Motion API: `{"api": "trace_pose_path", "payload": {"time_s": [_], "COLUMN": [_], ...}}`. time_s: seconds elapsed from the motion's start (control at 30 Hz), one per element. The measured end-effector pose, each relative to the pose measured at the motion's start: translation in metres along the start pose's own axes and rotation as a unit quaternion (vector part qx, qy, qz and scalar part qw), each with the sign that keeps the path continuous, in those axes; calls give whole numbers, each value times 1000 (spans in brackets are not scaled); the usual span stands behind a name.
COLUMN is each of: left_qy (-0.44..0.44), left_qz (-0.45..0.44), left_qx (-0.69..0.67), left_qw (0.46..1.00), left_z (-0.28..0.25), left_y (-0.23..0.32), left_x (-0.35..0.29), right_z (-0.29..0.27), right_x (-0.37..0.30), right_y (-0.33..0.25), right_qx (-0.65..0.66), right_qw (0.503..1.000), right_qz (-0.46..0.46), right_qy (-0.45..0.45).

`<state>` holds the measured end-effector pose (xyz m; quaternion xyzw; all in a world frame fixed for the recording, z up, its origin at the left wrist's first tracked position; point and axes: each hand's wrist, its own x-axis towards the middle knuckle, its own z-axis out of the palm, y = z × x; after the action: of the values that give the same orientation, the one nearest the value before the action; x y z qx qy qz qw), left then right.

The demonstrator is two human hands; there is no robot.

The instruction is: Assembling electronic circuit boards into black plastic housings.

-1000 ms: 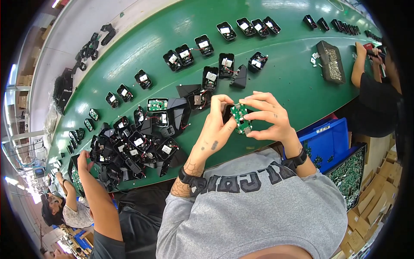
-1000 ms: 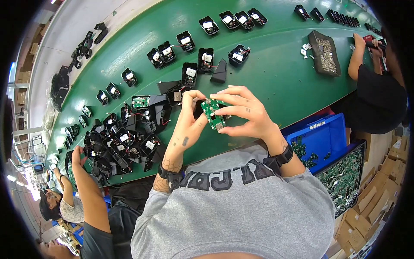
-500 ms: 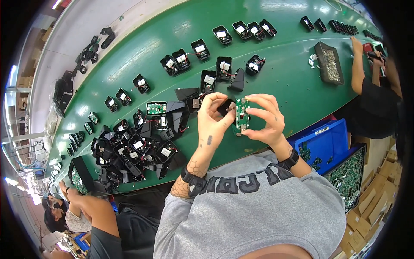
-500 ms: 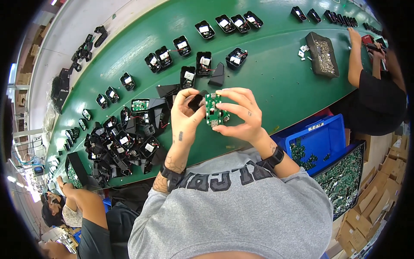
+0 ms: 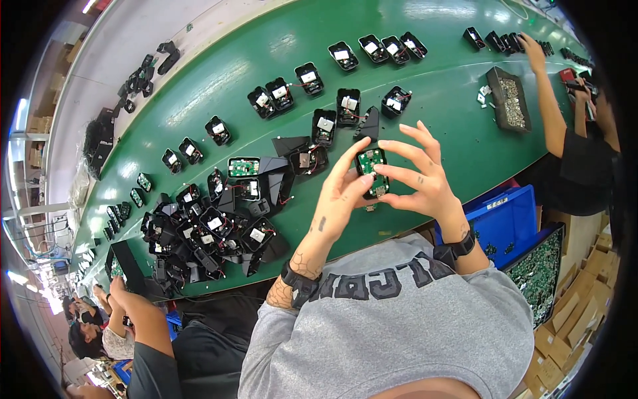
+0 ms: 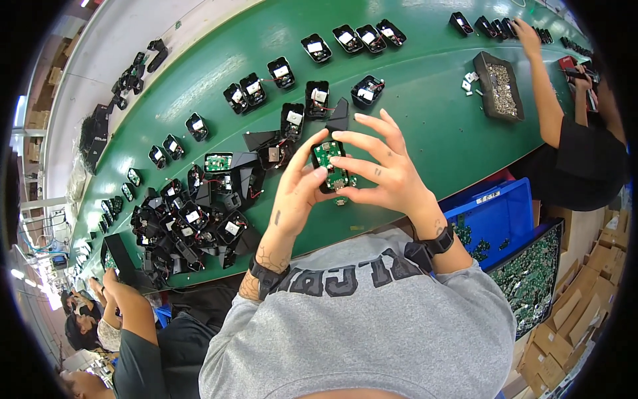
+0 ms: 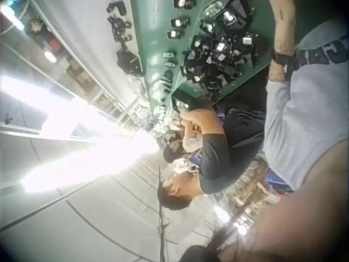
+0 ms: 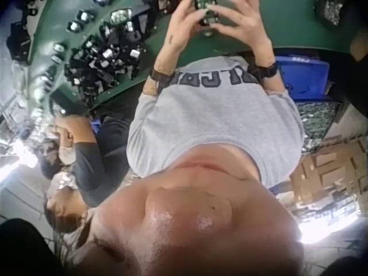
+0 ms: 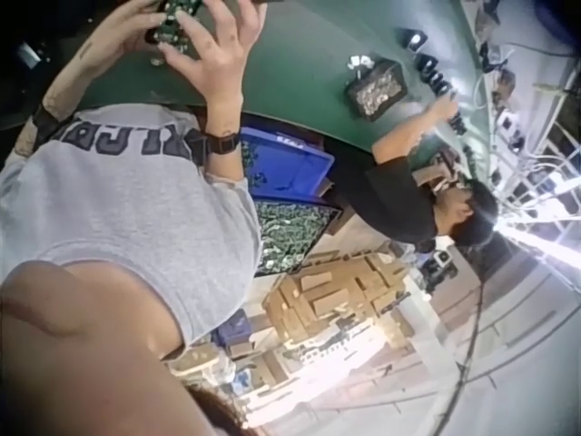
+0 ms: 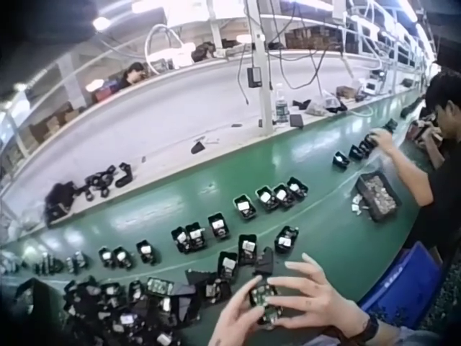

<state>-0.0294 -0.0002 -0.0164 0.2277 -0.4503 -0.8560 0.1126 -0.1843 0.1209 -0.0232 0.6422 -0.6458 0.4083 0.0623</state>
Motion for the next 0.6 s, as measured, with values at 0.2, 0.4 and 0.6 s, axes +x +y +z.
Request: {"api": "trace_pose_path", "payload": {"time_s": [0.2,0.4,0.6], "left_qy": [10,-7,-53], "left_qz": [38,18,50], "left_qx": [-2,-8,-2], "left_qw": [999,1000,997], "left_z": [5,9,13], "left_y": [-7,-11,-11], "left_x": [-1,-1,1], "right_z": [-7,-22,5], "right_x": [10,16,-2], "right_y": [-11,-16,-8], "right_qx": [28,53,484], "right_qw": [998,995,778], "right_qz": [34,56,400], "right_qy": [-47,-69,-31]}}
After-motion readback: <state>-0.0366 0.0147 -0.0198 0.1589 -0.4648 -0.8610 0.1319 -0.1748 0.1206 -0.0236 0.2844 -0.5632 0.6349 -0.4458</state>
